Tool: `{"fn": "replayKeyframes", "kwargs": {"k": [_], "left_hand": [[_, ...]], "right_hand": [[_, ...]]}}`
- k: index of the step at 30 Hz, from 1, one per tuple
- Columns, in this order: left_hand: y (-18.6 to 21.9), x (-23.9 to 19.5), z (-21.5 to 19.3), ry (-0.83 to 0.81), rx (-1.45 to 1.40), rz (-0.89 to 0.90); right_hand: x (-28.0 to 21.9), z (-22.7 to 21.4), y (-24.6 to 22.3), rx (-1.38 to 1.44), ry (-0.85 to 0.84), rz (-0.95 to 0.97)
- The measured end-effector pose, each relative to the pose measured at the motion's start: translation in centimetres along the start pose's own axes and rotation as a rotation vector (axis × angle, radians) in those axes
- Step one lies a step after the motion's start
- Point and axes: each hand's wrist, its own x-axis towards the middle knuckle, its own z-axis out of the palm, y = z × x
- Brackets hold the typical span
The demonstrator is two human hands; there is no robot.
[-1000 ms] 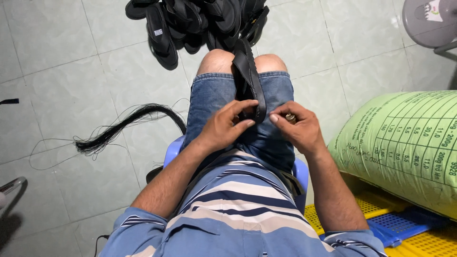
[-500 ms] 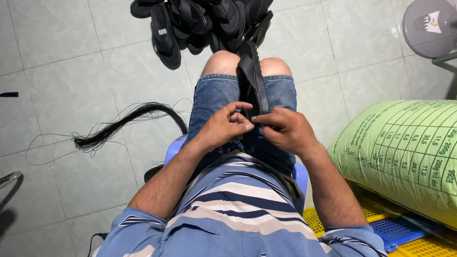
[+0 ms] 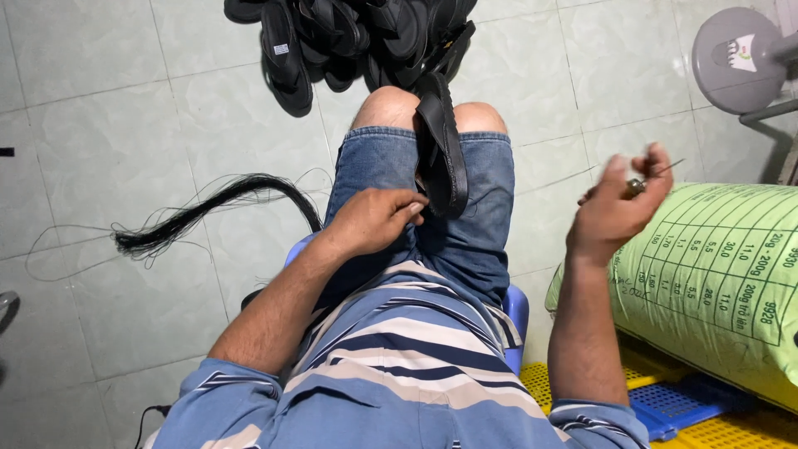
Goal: The person sits on a blue stool and sews a black slipper using a needle and black thread. They hold the slipper on their lap and repeatedly push the needle through the sole and strap, pulling the thread tight. A pile of similar black slippers is visible on the floor nearby.
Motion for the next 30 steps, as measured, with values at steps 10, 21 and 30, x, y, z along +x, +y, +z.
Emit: {"fn": "replayKeyframes", "kwargs": {"k": [10,21,30], "left_hand": [[0.5,-1.4,-1.3,0.020,-0.076,0.192],[0.3,-1.6,-0.3,0.082,-0.395,0.626],[2.2,-1.1,-0.1,0.049,-0.922,0.522]], "right_hand": [[-4.5,1.0,-1.8,-0.063,-0.974,-0.299],[-1.8,1.5,-2.9,0.278,-1.160,0.241],[-2.6,1.9,-0.4,0.375,-1.176,0.306]]}}
